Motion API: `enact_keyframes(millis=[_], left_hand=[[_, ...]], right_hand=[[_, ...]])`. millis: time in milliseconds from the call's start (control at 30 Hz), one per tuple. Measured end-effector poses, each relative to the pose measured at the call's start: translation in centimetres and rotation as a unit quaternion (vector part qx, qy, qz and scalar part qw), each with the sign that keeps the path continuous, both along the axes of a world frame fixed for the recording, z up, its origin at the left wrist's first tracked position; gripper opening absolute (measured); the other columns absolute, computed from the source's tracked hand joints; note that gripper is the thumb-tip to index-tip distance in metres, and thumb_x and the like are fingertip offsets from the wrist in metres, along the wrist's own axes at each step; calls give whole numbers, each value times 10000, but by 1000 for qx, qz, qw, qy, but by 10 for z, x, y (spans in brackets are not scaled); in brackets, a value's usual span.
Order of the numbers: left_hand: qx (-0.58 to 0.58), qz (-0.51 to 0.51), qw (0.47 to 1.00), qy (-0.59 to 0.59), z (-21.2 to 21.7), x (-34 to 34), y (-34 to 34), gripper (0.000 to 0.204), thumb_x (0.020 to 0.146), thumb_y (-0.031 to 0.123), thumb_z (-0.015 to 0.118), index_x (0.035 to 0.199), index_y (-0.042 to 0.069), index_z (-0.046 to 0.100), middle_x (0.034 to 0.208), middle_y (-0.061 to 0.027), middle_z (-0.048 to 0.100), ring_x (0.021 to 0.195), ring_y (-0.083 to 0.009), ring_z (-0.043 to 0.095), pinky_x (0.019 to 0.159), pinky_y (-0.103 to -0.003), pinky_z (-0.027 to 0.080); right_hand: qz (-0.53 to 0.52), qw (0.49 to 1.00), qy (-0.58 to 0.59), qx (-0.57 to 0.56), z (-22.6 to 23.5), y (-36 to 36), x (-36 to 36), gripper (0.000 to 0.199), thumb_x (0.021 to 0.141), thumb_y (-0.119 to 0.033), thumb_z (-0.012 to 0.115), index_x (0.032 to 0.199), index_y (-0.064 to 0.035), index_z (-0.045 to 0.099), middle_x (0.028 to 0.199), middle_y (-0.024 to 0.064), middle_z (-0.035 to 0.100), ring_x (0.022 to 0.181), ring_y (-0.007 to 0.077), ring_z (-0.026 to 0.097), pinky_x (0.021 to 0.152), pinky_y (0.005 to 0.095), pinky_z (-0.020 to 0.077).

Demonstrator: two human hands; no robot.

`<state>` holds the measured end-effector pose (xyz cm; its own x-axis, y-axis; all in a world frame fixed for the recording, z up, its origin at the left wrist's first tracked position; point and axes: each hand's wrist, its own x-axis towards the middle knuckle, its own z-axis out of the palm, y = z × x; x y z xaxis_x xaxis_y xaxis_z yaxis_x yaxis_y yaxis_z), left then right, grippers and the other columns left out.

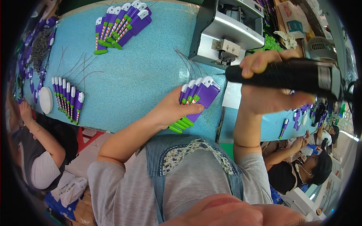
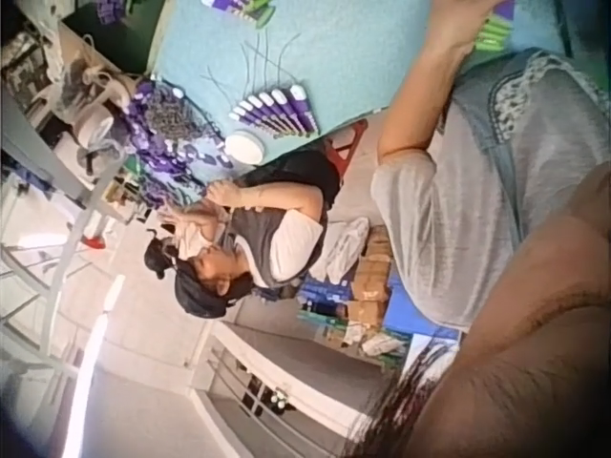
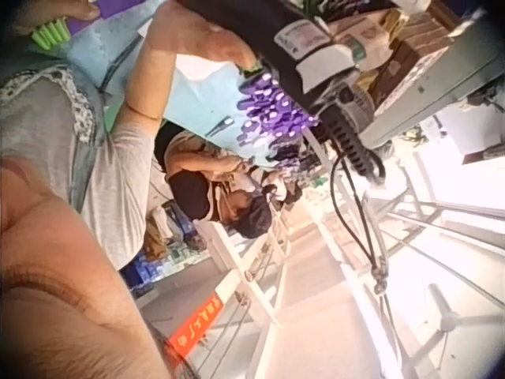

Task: The person assembles small plastic toy components by inserting small green components and white plastic pieces into the plastic toy parts by hand, then securing them with an electric screwdriver.

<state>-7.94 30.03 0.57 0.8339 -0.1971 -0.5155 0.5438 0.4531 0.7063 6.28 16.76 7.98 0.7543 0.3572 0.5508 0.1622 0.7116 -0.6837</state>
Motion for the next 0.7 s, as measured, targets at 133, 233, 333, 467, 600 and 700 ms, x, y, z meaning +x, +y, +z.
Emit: enact_keyframes(millis=[133, 233, 333, 467, 600, 700], left_hand=[[-2, -3, 1000, 8, -5, 2, -1, 482, 754, 139, 753, 1144, -11, 513, 974, -41, 613, 845, -97, 578, 755, -248, 479], [-17, -18, 999, 28, -1, 2, -4, 507, 750, 136, 755, 1165, -13, 503, 989, -47, 613, 860, -101, 578, 766, -247, 476], [-21, -21, 999, 38, 0, 1, -2, 546, 757, 125, 751, 1215, -6, 485, 1016, -40, 607, 887, -101, 573, 791, -246, 470], [-18, -21, 1000, 5, 1, 5, -4, 561, 756, 106, 749, 1232, -4, 473, 1046, -44, 601, 914, -113, 575, 818, -259, 472], [-13, -10, 1000, 6, 1, 10, -4, 557, 757, 106, 751, 1227, -6, 474, 1050, -45, 599, 931, -118, 574, 824, -261, 473], [-23, -19, 1000, 2, 6, 15, -3, 559, 755, 113, 758, 1222, -6, 475, 1042, -44, 602, 925, -114, 575, 821, -262, 474]], right_hand=[[-5, 999, -10, -45, 7, -2, -23, 931, 706, -872, 373, 1179, -78, 487, 744, 124, 574, 562, 216, 538, 567, 350, 440], [19, 998, -34, -42, -1, -6, -26, 975, 640, -844, 515, 1147, -14, 437, 779, 176, 599, 618, 228, 578, 586, 334, 492], [20, 999, -36, -21, -13, -3, -29, 961, 629, -839, 528, 1132, -24, 440, 780, 168, 597, 640, 222, 579, 589, 326, 489], [-11, 998, -20, -56, -11, -4, -29, 916, 729, -866, 330, 1136, -53, 447, 719, 146, 565, 541, 222, 523, 526, 344, 435], [5, 998, -25, -53, -15, -7, -21, 943, 725, -868, 337, 1195, -57, 443, 719, 142, 563, 544, 223, 523, 536, 341, 433], [20, 999, -4, -30, -14, -4, -16, 1004, 623, -902, 422, 1155, -50, 441, 747, 146, 590, 607, 226, 569, 574, 329, 477]])
